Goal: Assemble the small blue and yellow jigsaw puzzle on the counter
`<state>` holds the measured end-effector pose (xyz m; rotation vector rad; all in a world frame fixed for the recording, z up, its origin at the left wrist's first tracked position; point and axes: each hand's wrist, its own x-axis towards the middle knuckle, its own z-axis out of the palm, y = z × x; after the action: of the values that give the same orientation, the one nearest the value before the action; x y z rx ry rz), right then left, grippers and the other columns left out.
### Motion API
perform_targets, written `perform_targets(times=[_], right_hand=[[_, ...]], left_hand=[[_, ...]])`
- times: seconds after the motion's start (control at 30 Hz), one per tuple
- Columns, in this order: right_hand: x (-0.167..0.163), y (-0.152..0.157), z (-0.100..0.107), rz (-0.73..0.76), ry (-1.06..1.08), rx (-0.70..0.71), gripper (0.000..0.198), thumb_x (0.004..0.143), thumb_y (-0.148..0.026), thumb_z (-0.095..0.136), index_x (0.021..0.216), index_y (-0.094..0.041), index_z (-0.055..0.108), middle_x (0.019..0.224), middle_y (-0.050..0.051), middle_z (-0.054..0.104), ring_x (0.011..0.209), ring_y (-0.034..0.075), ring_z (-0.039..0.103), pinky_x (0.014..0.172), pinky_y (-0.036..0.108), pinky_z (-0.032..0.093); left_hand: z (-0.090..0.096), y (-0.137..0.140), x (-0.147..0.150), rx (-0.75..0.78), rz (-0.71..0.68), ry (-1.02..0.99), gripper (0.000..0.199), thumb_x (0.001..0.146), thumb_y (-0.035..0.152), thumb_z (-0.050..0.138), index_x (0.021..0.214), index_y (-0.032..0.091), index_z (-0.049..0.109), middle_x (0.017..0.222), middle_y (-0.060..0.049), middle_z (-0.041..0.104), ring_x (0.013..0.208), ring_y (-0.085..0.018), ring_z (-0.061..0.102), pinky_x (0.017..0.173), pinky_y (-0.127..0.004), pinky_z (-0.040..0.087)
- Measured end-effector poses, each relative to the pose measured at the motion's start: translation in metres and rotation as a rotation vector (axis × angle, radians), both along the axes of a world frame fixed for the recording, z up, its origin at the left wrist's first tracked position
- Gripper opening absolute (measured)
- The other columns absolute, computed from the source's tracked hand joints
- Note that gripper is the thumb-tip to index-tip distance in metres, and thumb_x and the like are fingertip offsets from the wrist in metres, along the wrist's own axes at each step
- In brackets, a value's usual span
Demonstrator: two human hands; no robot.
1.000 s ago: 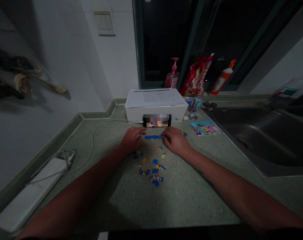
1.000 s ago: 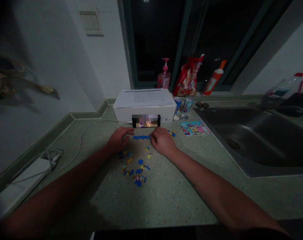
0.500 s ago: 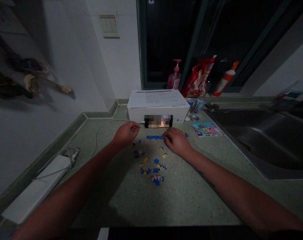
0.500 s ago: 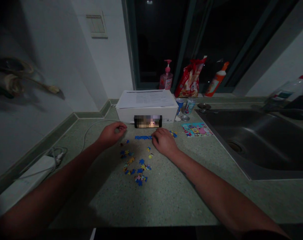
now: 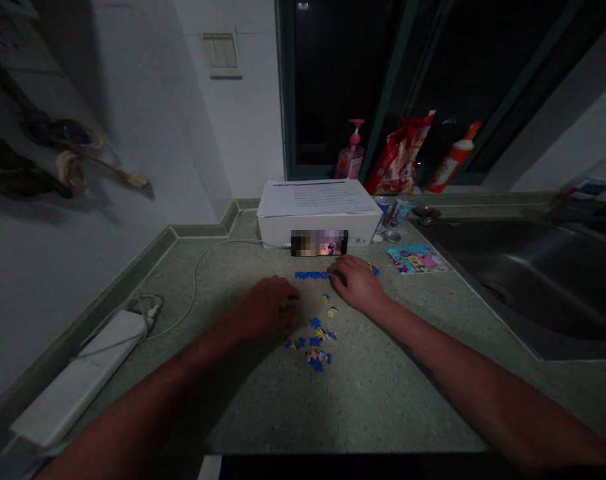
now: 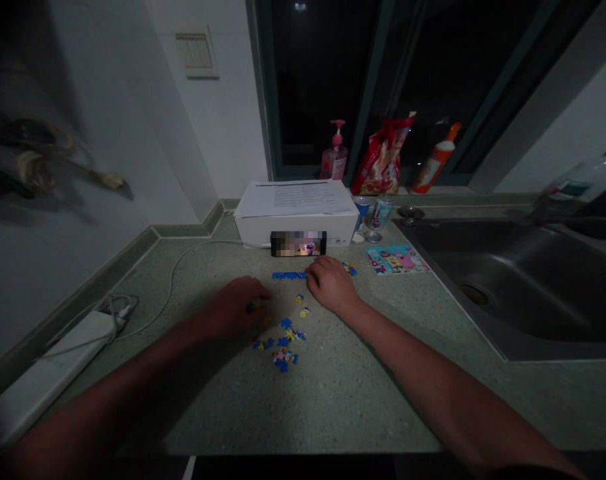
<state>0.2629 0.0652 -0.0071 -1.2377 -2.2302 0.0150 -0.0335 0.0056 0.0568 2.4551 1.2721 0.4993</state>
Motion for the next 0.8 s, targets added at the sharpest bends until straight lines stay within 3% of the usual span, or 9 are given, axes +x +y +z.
perform_targets(times=[0.1, 0.33, 0.8], right_hand=[[0.000, 0.000, -0.001, -0.007, -0.001, 0.004, 0.018, 0.101, -0.019, 0.064, 0.106, -0.023, 0.081, 0.109, 0.013, 0.081, 0.115, 0.033, 0.071, 0.110, 0.051, 0.054], [0.000, 0.000, -0.002, -0.015, -0.013, -0.011, 0.018, 0.101, -0.018, 0.065, 0.107, -0.022, 0.081, 0.112, 0.013, 0.081, 0.117, 0.033, 0.071, 0.111, 0.051, 0.054], [-0.001, -0.001, -0.002, -0.011, -0.005, 0.019, 0.018, 0.103, -0.019, 0.064, 0.108, -0.021, 0.080, 0.112, 0.014, 0.082, 0.121, 0.034, 0.071, 0.114, 0.053, 0.054]], left_hand=[[0.003, -0.005, 0.002, -0.001, -0.015, 0.044, 0.027, 0.092, 0.035, 0.061, 0.109, 0.040, 0.081, 0.115, -0.005, 0.084, 0.114, -0.035, 0.075, 0.105, -0.057, 0.061], [-0.005, 0.000, -0.001, 0.022, -0.004, 0.067, 0.016, 0.088, 0.028, 0.064, 0.092, 0.036, 0.077, 0.103, -0.006, 0.080, 0.102, -0.033, 0.075, 0.095, -0.055, 0.063], [-0.009, 0.003, -0.002, 0.013, -0.020, 0.074, 0.015, 0.085, 0.022, 0.063, 0.091, 0.033, 0.072, 0.104, -0.007, 0.077, 0.102, -0.032, 0.073, 0.093, -0.053, 0.061]])
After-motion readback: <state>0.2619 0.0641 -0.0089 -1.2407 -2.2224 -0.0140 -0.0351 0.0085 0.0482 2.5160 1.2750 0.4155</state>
